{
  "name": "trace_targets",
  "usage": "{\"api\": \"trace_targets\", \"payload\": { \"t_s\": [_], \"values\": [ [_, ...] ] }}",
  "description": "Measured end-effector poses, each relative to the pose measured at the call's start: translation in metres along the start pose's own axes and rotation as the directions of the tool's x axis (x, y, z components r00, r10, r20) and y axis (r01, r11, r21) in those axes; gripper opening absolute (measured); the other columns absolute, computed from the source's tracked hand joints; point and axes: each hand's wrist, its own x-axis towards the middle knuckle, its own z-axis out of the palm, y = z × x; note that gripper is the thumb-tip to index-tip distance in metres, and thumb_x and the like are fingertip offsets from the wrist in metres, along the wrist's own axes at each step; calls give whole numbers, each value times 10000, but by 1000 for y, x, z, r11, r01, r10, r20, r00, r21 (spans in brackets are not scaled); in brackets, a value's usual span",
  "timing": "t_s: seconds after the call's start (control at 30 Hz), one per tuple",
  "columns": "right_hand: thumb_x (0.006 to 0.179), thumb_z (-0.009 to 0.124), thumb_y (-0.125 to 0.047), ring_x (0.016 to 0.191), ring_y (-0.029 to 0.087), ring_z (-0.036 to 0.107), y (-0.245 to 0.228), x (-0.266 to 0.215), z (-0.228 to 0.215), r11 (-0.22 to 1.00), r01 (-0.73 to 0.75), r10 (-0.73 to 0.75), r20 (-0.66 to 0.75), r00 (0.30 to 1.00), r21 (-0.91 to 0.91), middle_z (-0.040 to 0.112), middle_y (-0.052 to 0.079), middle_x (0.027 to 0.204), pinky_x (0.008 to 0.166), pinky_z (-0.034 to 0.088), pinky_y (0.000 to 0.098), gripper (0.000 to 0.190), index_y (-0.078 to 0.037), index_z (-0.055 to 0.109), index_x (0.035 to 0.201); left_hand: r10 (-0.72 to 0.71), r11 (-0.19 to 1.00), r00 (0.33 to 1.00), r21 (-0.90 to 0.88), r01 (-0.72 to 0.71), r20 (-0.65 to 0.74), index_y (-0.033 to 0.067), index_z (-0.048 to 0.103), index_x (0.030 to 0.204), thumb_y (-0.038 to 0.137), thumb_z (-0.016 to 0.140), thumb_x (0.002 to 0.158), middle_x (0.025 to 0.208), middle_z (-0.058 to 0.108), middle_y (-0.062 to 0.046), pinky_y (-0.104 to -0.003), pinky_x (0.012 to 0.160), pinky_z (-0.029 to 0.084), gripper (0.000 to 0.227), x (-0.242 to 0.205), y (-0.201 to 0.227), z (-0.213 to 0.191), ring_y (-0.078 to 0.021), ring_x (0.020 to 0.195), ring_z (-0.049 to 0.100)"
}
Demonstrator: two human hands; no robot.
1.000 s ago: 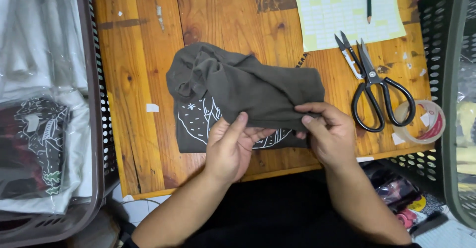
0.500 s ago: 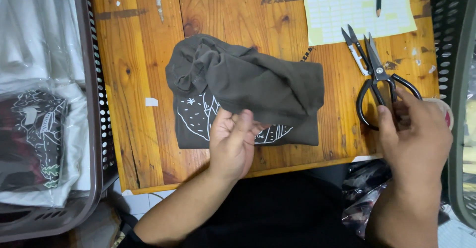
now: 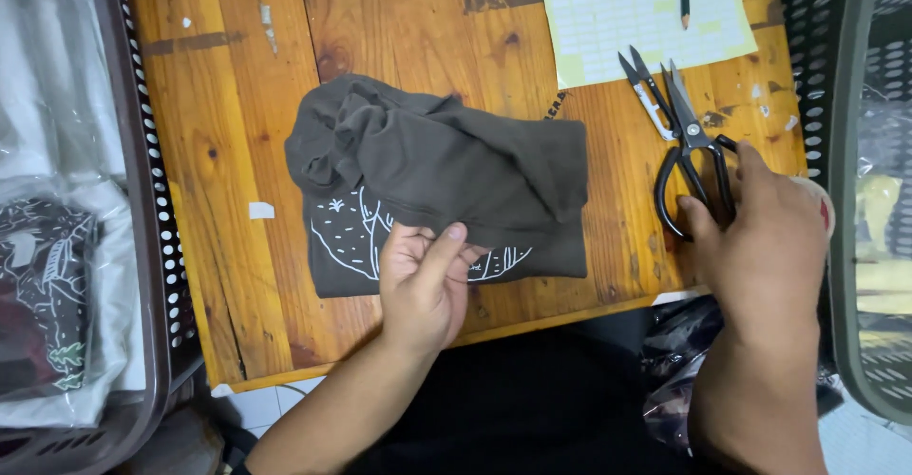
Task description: The person uses scissors to trim the collar and hem of a dark gray t-shirt laid on a wooden table. They then fold the t-shirt in half and continue to trim the bottom edge of the garment.
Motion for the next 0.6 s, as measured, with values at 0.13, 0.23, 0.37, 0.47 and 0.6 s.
{"api": "trace_targets", "payload": {
  "t_s": [0.13, 0.23, 0.37, 0.47, 0.6],
  "values": [
    [781, 646, -178, 947, 397, 514, 0, 7, 8, 997, 5, -7, 25, 1000, 77, 582, 245, 1038, 749, 408, 456, 565, 46, 476, 1271, 19, 999, 1000, -26, -19, -9, 39, 467, 993, -30, 491, 826, 825, 560, -115, -429, 700, 515, 182, 0, -1, -1, -232, 730, 582],
    [774, 566, -97, 928, 457, 453, 0, 14, 6, 987, -3, -15, 112, 994, 158, 515, 327, 1000, 703, 394, 521, 612, 64, 372, 1332, 101, 995, 993, -13, -100, 58, 13, 441, 1111, -24, 477, 844, 769, 554, -88, -356, 698, 484, 272, 1, 2, 0, -174, 696, 542],
    [822, 546, -4, 854, 342, 480, -4, 9, 4, 924, 13, 12, -63, 998, 381, 492, 255, 968, 748, 381, 391, 509, 109, 389, 1292, 82, 994, 997, 75, -81, -13, 35, 399, 997, -5, 535, 800, 530, 390, 9, -282, 653, 498, 242, 0, -1, -4, -84, 567, 480],
    [830, 570, -12, 881, 270, 485, -22, 3, -6, 785, -24, 34, -5, 999, 620, 464, 194, 1015, 781, 388, 343, 517, 60, 340, 1287, 105, 991, 994, 87, -104, -9, 27, 473, 851, -1, 550, 802, 566, 437, -19, -294, 651, 503, 96, -1, -5, -9, -108, 593, 503],
    [526, 720, -406, 972, 231, 571, -41, -2, 2, 892, -145, -13, 345, 939, 429, 611, 83, 1050, 843, 442, 339, 676, -210, 546, 1149, 103, 992, 995, 75, -103, 3, 18, 517, 908, 19, 539, 820, 680, 534, -47, -277, 626, 495, 91, 0, -3, -8, -126, 661, 536]
  ]
}}
